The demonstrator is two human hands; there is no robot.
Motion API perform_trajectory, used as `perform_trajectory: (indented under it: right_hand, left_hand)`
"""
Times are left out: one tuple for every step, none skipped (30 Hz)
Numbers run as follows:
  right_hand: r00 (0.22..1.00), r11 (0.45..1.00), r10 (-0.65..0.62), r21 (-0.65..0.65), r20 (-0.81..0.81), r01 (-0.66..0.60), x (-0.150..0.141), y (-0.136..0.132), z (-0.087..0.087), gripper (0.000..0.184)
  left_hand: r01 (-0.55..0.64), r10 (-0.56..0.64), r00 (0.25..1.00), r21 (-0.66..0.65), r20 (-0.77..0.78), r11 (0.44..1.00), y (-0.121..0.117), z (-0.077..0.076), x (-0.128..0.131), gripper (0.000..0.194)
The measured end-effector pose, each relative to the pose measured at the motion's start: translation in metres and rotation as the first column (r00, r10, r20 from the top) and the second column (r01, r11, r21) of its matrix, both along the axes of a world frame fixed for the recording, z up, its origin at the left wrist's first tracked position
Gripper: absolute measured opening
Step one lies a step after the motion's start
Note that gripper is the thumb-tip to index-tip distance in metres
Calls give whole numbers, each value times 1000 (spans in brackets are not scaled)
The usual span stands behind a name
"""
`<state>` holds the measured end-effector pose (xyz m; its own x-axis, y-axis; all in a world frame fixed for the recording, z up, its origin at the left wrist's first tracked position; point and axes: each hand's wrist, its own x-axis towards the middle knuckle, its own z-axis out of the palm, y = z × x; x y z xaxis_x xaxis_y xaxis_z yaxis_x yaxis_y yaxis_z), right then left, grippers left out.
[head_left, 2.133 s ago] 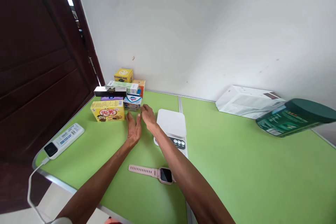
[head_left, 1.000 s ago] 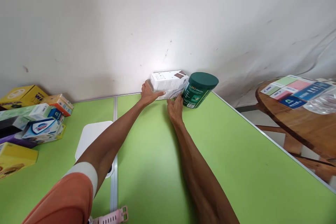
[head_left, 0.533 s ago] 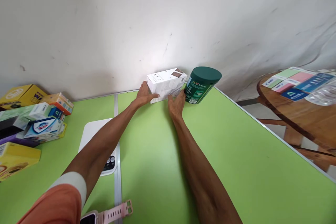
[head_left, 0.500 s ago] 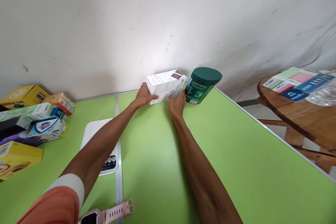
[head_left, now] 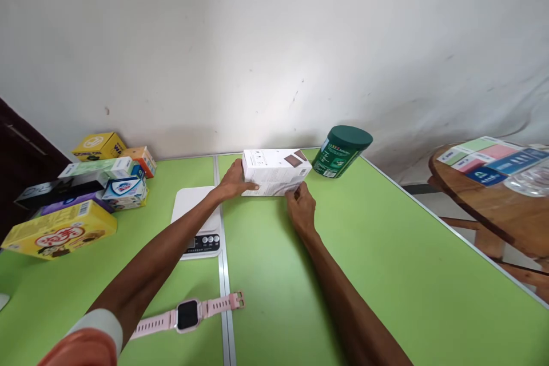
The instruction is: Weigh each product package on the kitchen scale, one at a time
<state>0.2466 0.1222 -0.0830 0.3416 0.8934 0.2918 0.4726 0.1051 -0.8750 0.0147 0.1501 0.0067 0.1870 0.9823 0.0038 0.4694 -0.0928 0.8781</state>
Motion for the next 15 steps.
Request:
perform_trajectory:
  right_hand:
    - [1000, 1000, 3, 0, 5, -3, -6, -12, 2, 18]
    - [1000, 1000, 8, 6, 2, -8, -13, -23, 4, 19]
    - [1000, 1000, 16, 19, -4, -16, -20, -33, 8, 20]
    - [1000, 999, 27, 40, -6, -27, -29, -42, 13, 22]
    - [999, 997, 41, 65, -2, -41, -38, -50, 17, 22]
    - [998, 994, 60, 90, 8, -61, -48, -57, 23, 21]
    - [996, 989, 86, 115, 21, -88, -59, -62, 28, 21]
    - [992, 983, 119, 136, 32, -122, -71, -67, 32, 20]
    - [987, 975, 157, 153, 38, -161, -82, -71, 36, 21]
    - [980, 966, 195, 167, 43, -200, -94, -74, 38, 22]
    - [972, 956, 230, 178, 49, -235, -106, -76, 40, 24]
    - [965, 947, 257, 186, 58, -264, -116, -78, 40, 27]
    - [958, 939, 279, 191, 68, -287, -126, -80, 40, 30]
    - [952, 932, 296, 194, 77, -306, -135, -82, 39, 33]
    - [946, 926, 312, 195, 85, -323, -142, -83, 37, 35]
  left_hand:
    - [-5, 5, 1000, 8, -4, 1000, -9, 5, -6, 92]
    - [-8, 9, 1000, 22, -7, 1000, -18, 11, -13, 92]
    - [-12, 12, 1000, 41, -7, 999, -28, 17, -22, 92]
    - [-17, 18, 1000, 66, -4, 998, -38, 24, -31, 92]
    - [-28, 27, 1000, 95, 6, 995, -49, 31, -41, 92]
    - [-44, 42, 999, 129, 21, 991, -60, 38, -53, 92]
    - [-66, 60, 997, 160, 40, 985, -72, 44, -65, 91]
    - [-92, 83, 995, 184, 58, 979, -83, 48, -78, 91]
    - [-121, 108, 991, 199, 72, 972, -94, 51, -91, 90]
    - [-149, 135, 988, 208, 81, 967, -105, 52, -103, 90]
    - [-173, 159, 984, 211, 84, 962, -115, 52, -115, 88]
    - [-194, 181, 980, 209, 82, 958, -124, 49, -126, 84]
    - [-214, 201, 976, 206, 81, 955, -132, 46, -136, 80]
    - [-233, 221, 972, 201, 84, 951, -138, 41, -144, 76]
    - [-252, 239, 967, 190, 91, 949, -144, 36, -151, 75]
